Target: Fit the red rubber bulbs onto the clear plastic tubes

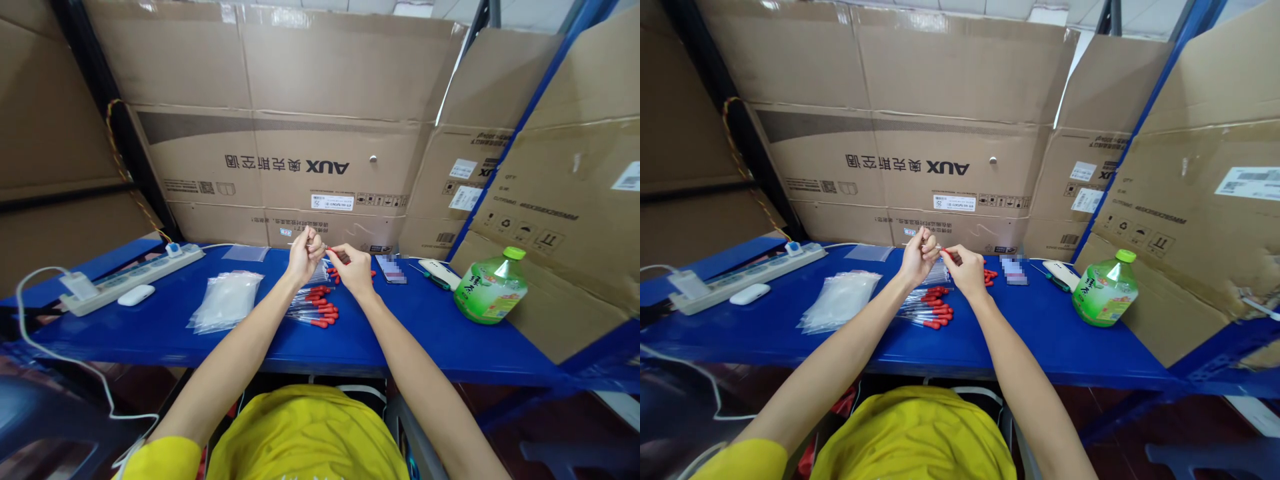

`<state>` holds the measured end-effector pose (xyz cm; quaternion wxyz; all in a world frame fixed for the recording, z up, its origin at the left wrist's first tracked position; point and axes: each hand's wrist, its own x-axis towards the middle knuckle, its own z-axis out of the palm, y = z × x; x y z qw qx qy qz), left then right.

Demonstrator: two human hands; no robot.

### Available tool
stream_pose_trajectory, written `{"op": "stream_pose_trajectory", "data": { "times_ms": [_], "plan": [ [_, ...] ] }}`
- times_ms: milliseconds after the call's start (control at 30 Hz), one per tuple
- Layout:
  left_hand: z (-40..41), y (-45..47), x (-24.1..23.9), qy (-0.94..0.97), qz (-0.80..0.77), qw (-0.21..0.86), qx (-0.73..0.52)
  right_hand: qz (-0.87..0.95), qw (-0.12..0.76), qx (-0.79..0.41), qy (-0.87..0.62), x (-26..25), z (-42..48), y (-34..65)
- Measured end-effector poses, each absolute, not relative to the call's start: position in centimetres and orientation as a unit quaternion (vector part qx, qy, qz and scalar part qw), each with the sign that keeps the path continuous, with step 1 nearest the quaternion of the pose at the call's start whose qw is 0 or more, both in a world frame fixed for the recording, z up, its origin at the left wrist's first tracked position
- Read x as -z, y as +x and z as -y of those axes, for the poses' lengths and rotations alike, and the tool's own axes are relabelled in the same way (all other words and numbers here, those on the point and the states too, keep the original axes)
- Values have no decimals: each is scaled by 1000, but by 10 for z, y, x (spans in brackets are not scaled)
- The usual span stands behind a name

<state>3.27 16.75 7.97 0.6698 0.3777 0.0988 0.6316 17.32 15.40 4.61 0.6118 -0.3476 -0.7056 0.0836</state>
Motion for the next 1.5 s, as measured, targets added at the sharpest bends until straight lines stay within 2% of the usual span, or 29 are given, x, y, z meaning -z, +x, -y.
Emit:
{"op": "stream_pose_trajectory", "data": {
  "times_ms": [367, 833, 1033, 1333, 1500],
  "plan": [
    [-166, 36, -79, 405, -96, 676, -608, 685, 639, -65, -344, -52, -149, 174],
    [-171, 27, -80, 392, -119, 726, -552, 713, 615, -61, -331, -49, -153, 179],
    [-171, 27, -79, 423, -101, 716, -546, 728, 605, -38, -322, -51, -151, 183],
    [-171, 27, -79, 410, -90, 734, -533, 672, 639, -199, -317, -48, -157, 179],
    [-168, 25, -80, 423, -107, 729, -527, 691, 625, -189, -310, -46, -159, 183]
  ]
}}
